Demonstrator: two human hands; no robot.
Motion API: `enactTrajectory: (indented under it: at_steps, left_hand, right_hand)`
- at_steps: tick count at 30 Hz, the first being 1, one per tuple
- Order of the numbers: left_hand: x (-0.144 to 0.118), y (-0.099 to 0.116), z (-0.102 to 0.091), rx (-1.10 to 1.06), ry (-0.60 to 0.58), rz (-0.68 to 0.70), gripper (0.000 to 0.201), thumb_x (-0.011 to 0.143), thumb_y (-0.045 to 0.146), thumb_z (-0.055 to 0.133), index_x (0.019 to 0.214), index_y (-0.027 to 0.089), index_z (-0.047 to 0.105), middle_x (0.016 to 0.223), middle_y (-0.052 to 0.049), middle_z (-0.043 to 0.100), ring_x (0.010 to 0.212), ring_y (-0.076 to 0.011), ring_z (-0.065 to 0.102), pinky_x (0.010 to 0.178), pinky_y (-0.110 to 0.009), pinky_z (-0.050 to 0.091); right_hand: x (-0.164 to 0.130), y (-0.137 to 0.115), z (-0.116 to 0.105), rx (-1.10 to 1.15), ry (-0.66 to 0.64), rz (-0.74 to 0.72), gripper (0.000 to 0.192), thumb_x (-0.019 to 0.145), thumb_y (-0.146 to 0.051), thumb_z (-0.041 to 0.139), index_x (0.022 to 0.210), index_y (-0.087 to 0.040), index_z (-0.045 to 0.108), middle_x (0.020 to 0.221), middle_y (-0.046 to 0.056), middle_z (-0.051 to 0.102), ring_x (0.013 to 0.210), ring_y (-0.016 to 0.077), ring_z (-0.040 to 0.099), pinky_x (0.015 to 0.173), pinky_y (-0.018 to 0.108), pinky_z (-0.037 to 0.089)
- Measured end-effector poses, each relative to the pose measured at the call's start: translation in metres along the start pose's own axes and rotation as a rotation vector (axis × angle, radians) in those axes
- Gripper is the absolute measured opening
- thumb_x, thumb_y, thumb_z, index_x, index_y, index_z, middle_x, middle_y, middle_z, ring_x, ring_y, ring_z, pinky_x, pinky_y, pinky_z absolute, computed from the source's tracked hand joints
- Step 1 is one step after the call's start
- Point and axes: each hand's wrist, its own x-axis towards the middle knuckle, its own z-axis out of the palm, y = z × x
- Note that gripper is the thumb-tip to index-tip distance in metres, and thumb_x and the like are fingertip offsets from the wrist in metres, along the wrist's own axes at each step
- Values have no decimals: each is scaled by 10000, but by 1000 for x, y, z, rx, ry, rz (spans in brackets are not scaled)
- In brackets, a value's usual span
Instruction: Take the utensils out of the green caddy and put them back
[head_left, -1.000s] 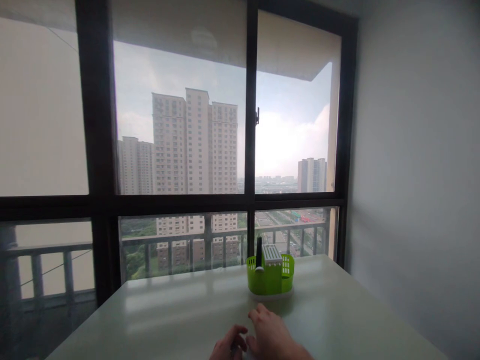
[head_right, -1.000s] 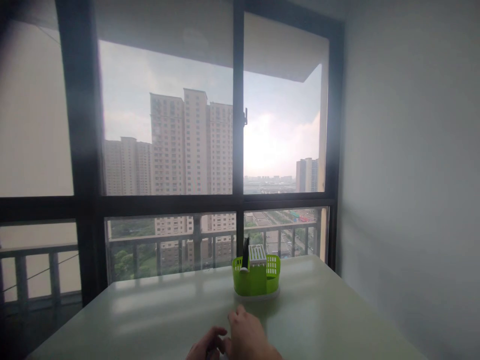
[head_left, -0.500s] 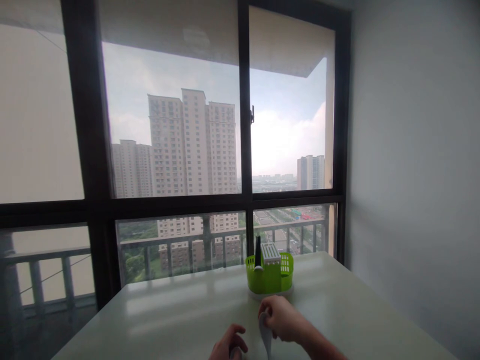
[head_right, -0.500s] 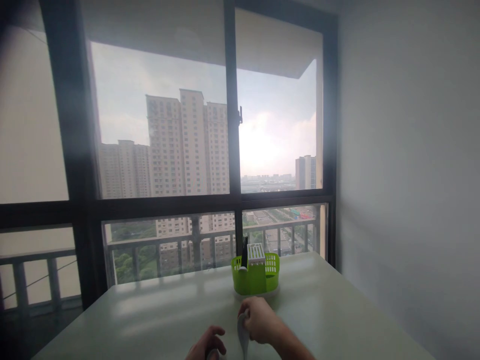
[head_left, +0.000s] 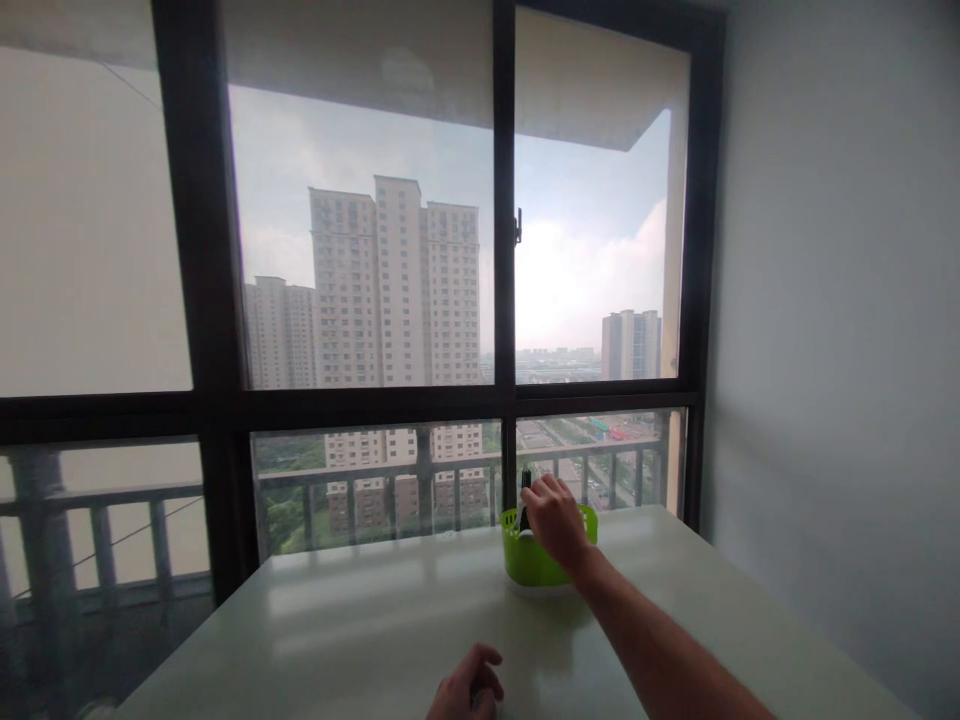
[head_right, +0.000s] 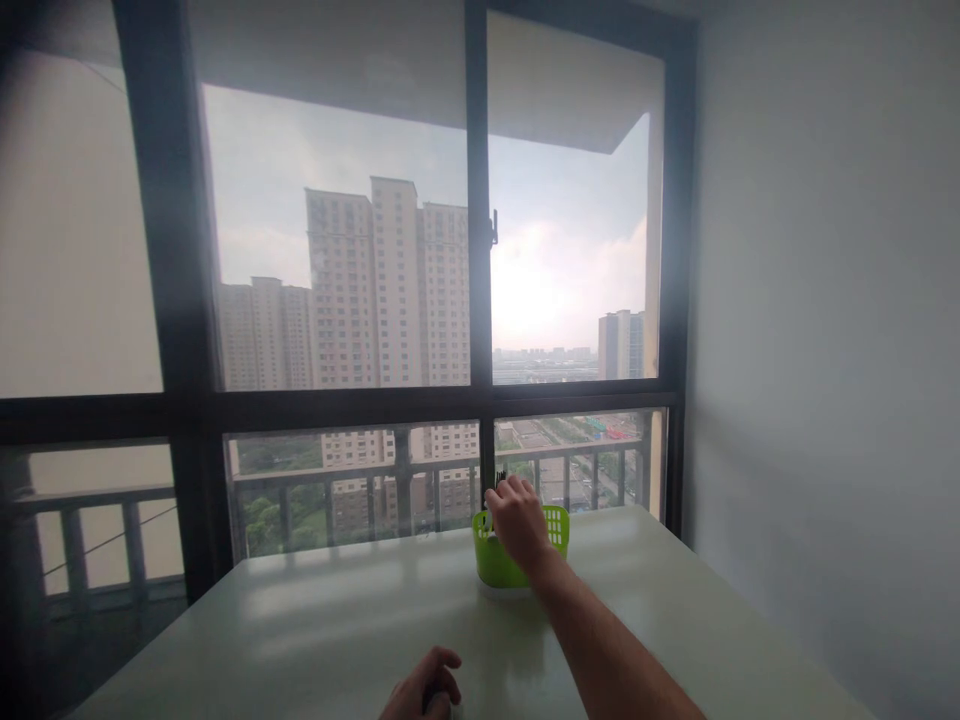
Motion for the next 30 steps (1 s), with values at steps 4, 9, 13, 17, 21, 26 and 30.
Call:
enactTrajectory:
  at_steps: [4, 9, 13, 17, 21, 26, 30]
  left_hand:
    - [3, -5, -1, -14, -27, 0, 408, 682, 94, 487, 1060, 233, 552, 860, 17, 740, 738, -142, 644, 712, -219, 443]
    - [1, -3, 1, -25, -6, 21, 403, 684, 97, 476, 1055, 229, 564, 866, 9, 752, 777, -155, 659, 756, -233, 455]
    - [0, 0, 1, -21, 15, 24, 421, 659, 94, 483, 1045, 238, 568, 843, 20, 750, 804, -160, 677, 783, -229, 462]
    - [0, -2, -1, -36, 23, 24, 408, 665, 101, 493, 1047, 227, 565, 861, 6, 739, 777, -158, 663, 760, -231, 465]
    - [1, -7, 0, -139, 108, 6, 383, 693, 176, 535, 1072, 220, 559, 935, -8, 692, 662, -127, 614, 664, -228, 466]
    - [1, -4, -1, -380, 179, -76, 443, 663, 354, 683, 1071, 223, 569, 900, -2, 670, 612, -130, 609, 579, -227, 461]
    - [-4, 7, -4, -653, 137, -95, 520, 625, 422, 801, 1065, 235, 596, 918, -46, 730, 755, -221, 703, 652, -273, 524]
  right_hand:
    - [-9, -11, 25, -4, -106, -92, 143, 903, -160, 585, 865, -194, 718, 853, 97, 699, 1028, 270, 550, 951, 390, 385]
    - [-28, -10, 32, 99, -123, -108, 190, 915, -162, 566, 853, -220, 736, 842, 60, 733, 1047, 240, 570, 1126, 428, 294]
    - [-38, -1, 30, 120, -120, -91, 197, 922, -151, 550, 857, -214, 725, 870, 62, 742, 1120, 244, 579, 1164, 466, 269]
    - [-39, 3, 22, 150, -135, -84, 196, 917, -133, 547, 904, -214, 726, 922, 69, 747, 1170, 256, 580, 1177, 504, 253]
    - [-52, -17, 9, 240, -71, -22, 296, 922, -151, 547, 1167, -228, 695, 1155, 87, 714, 1174, 255, 571, 1111, 458, 356]
    - [-103, -77, 29, 482, -375, 9, 287, 849, -213, 610, 1109, -275, 716, 1031, 44, 709, 922, 210, 671, 830, 295, 508]
    - [-131, -111, 61, 603, -669, -24, 460, 738, -260, 681, 1197, -284, 695, 1224, 77, 680, 934, 248, 710, 815, 304, 537]
